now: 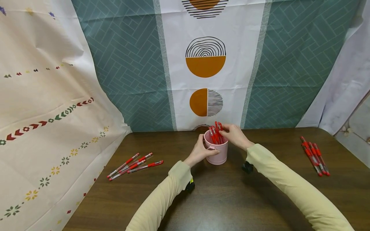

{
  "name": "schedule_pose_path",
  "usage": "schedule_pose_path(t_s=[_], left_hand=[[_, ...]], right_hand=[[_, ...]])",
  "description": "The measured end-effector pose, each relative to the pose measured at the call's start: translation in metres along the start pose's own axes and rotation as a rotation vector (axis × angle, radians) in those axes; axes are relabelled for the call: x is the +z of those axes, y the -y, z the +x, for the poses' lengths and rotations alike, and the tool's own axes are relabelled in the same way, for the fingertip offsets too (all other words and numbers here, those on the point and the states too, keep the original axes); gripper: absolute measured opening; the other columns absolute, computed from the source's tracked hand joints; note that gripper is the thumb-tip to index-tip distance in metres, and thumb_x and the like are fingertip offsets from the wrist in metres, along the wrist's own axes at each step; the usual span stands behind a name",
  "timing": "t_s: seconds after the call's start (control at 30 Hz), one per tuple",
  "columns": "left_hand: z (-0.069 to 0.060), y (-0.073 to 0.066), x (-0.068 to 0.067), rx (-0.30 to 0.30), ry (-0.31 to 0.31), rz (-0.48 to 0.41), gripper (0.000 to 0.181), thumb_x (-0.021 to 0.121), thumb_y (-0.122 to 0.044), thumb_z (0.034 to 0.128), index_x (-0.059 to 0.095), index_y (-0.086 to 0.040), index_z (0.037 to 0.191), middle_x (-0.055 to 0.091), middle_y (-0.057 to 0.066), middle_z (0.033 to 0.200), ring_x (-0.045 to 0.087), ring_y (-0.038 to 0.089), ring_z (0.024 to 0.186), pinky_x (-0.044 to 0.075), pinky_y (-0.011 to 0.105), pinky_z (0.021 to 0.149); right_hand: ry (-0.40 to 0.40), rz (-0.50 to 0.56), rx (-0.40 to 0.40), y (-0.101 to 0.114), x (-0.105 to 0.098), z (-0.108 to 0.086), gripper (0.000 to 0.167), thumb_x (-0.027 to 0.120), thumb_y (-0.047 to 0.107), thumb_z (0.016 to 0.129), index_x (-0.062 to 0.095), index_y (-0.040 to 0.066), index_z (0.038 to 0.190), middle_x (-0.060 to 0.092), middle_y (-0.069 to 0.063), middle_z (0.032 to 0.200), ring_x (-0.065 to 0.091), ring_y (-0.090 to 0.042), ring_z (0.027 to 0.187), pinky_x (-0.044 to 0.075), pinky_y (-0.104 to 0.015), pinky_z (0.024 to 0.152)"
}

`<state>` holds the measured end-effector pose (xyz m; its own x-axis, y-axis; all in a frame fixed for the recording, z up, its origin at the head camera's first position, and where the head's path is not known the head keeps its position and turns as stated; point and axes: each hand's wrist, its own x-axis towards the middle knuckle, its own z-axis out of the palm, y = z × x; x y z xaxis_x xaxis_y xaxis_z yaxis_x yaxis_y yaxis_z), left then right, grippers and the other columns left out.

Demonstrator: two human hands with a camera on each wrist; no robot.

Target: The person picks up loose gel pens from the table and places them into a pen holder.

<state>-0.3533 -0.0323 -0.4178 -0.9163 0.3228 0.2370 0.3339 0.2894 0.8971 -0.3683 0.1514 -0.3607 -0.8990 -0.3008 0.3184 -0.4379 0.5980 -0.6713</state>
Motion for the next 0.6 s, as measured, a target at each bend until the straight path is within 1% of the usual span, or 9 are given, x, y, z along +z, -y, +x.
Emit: schedule_pose_path(t_s=[0.13,0.27,0.43,0.6], left_hand=[[-0.0005,0.0,0.0002,0.009,-0.003,-0.004,0.074,0.079,-0.024,0.0683,0.032,-0.013,0.123,0.043,-0.003,0.116,0.044,0.012,0.105,0.039,0.029,0.088],[-0.0007,0.0004,0.0003,0.004,-0.004,-0.002,0.073,0.079,-0.025,0.0687,0.032,-0.014,0.123,0.043,-0.003,0.117,0.044,0.013,0.105,0.039,0.031,0.088],[0.0,0.0016,0.0013,0.014,-0.009,0.0,0.073,0.079,-0.025,0.0682,0.032,-0.013,0.123,0.044,-0.002,0.117,0.045,0.013,0.106,0.039,0.03,0.088],[0.0001,0.0022,0.0027,0.036,-0.02,-0.019,0.073,0.08,-0.022,0.0683,0.032,-0.012,0.123,0.044,-0.002,0.118,0.045,0.012,0.106,0.038,0.028,0.089]], right_hand=[[0.002,-0.011,0.007,-0.0017,0.0004,0.0002,0.032,0.059,0.009,0.087,0.056,-0.006,0.116,0.058,-0.02,0.109,0.055,-0.031,0.095,0.044,-0.042,0.082],[-0.002,-0.016,0.01,-0.0024,-0.0003,0.0008,0.036,0.06,0.011,0.087,0.054,-0.006,0.118,0.056,-0.022,0.113,0.053,-0.034,0.1,0.043,-0.043,0.084],[-0.01,-0.02,0.006,-0.0006,-0.0029,0.0,0.039,0.06,0.012,0.087,0.051,-0.008,0.119,0.056,-0.023,0.112,0.054,-0.035,0.099,0.044,-0.043,0.082],[-0.024,-0.035,0.0,0.0005,-0.0061,-0.0021,0.04,0.062,0.016,0.086,0.052,-0.006,0.118,0.058,-0.021,0.109,0.056,-0.032,0.096,0.045,-0.042,0.081]])
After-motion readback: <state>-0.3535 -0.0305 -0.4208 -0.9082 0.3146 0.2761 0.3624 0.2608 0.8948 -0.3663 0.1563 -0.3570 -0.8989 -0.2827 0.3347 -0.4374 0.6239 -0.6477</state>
